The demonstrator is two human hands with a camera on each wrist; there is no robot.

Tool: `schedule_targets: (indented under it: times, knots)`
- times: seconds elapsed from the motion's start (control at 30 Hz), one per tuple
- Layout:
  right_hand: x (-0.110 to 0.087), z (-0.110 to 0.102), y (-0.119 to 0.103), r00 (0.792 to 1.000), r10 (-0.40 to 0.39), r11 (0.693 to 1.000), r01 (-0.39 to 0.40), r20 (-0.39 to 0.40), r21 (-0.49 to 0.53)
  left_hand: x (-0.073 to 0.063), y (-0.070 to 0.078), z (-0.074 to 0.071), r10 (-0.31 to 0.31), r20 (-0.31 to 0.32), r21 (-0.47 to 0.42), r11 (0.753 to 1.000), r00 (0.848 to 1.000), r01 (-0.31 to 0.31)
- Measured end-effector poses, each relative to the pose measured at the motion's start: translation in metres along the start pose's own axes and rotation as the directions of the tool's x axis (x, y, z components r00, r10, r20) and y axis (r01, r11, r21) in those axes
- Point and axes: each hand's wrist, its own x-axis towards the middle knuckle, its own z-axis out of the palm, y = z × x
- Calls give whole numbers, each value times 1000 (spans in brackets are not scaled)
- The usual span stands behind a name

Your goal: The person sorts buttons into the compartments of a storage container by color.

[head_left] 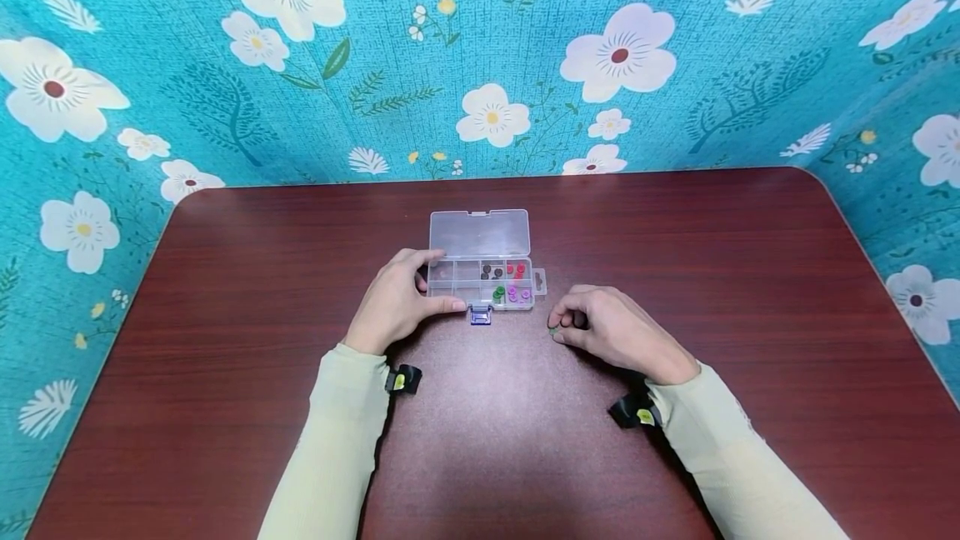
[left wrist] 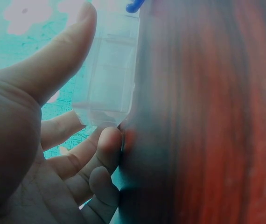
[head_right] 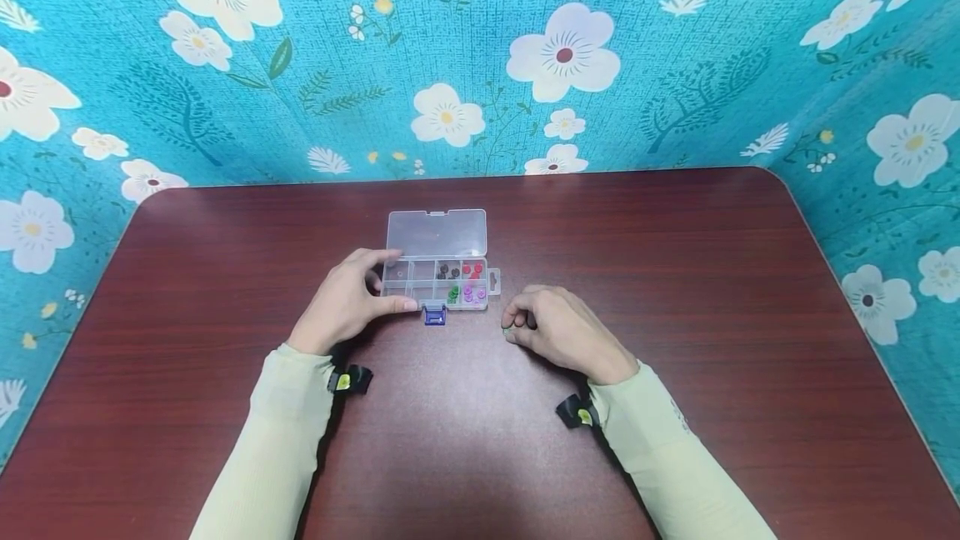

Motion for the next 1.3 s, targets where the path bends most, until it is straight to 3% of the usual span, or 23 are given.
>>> schedule_targets:
  times: [1.3]
  knots:
    - [1,0,2,1000,17,999,-17,10,34,1,-3,0,9,-2,-2,1000,1000,-9]
